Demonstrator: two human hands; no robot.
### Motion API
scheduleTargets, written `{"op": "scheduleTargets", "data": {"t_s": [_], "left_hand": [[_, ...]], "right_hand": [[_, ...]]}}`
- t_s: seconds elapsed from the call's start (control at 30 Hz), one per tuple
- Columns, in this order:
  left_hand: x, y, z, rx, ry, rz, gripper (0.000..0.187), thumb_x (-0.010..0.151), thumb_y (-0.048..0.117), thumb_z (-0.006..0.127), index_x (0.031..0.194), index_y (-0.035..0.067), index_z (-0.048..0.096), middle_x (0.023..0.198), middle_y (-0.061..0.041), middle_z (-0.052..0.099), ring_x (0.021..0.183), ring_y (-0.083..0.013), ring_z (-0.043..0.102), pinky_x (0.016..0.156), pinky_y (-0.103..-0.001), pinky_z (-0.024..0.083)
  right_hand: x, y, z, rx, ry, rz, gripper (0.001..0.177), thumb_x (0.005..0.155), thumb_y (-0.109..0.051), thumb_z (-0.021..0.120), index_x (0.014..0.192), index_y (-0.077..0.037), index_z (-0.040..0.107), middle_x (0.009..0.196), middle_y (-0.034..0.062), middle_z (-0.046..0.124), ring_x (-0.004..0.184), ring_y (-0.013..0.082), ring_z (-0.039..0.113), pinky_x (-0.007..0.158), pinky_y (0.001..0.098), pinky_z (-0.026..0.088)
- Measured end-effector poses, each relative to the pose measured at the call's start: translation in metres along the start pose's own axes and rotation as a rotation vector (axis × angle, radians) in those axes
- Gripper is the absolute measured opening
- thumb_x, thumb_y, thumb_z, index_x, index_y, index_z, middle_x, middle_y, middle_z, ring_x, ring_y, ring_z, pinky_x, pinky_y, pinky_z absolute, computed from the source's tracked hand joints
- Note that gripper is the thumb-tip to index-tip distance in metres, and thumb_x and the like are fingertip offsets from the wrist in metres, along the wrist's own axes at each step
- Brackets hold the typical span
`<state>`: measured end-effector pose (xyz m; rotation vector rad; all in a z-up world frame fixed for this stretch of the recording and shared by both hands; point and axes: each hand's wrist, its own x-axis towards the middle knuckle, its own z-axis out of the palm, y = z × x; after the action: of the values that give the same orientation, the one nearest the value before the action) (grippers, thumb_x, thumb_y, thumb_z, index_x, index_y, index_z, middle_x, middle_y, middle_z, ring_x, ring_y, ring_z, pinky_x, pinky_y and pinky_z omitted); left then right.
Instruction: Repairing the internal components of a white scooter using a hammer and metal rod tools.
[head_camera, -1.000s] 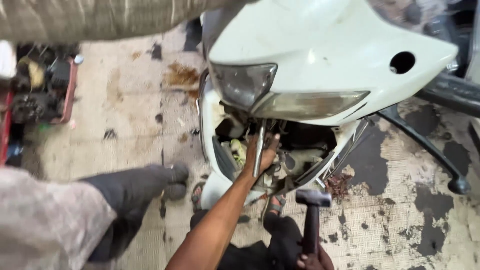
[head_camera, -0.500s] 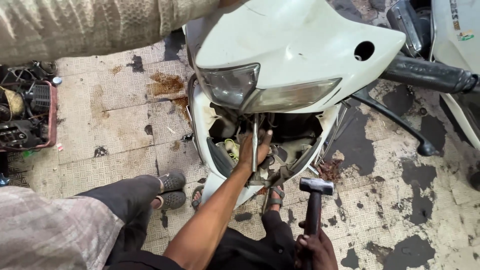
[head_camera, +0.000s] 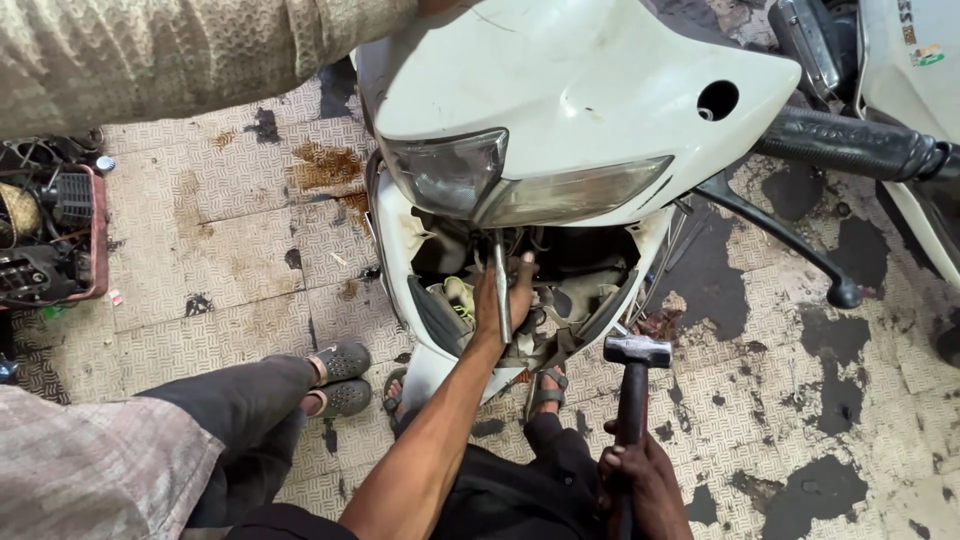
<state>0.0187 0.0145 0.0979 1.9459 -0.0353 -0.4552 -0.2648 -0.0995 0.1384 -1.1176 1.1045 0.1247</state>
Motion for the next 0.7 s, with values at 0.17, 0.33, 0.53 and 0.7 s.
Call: {"op": "scheduleTargets", "data": {"t_s": [0.17,0.33,0.53,0.7], "left_hand": [[-0.006,0.002,-0.007,-0.006,-0.024,-0.016,0.049,0.100,0.049,0.056,0.097,0.006,0.080,0.080,-0.014,0.075,0.083,-0.0313,0.073,0.081,-0.045,0.053],[-0.002,-0.018,-0.002,-0.014,-0.022,-0.066,0.045,0.097,0.046,0.061,0.095,0.004,0.077,0.079,-0.015,0.075,0.080,-0.0315,0.074,0.080,-0.046,0.055],[0.019,-0.034,0.006,0.135,0.058,0.143,0.039,0.095,0.042,0.063,0.101,0.006,0.079,0.096,-0.021,0.074,0.095,-0.0382,0.067,0.087,-0.048,0.052],[0.019,-0.028,0.004,0.289,-0.041,0.107,0.041,0.097,0.043,0.062,0.102,0.006,0.077,0.101,-0.024,0.073,0.102,-0.0421,0.062,0.092,-0.052,0.047]], "right_hand": [[-0.005,-0.009,0.008,-0.007,-0.009,0.010,0.060,0.075,-0.015,0.065,0.131,0.001,0.055,0.069,0.0079,0.055,0.052,0.0174,0.053,0.044,0.0336,0.050],[-0.011,-0.025,0.025,-0.045,0.032,0.037,0.063,0.074,-0.012,0.066,0.134,-0.001,0.054,0.078,0.0067,0.053,0.055,0.0185,0.055,0.046,0.0333,0.050],[-0.011,-0.038,0.039,-0.125,0.013,0.060,0.064,0.074,-0.007,0.067,0.136,-0.001,0.053,0.082,0.0068,0.055,0.055,0.0185,0.057,0.047,0.0343,0.051],[-0.018,-0.032,0.041,-0.176,-0.009,0.084,0.064,0.075,-0.007,0.065,0.137,0.000,0.055,0.078,0.0090,0.053,0.051,0.0200,0.056,0.046,0.0337,0.049]]}}
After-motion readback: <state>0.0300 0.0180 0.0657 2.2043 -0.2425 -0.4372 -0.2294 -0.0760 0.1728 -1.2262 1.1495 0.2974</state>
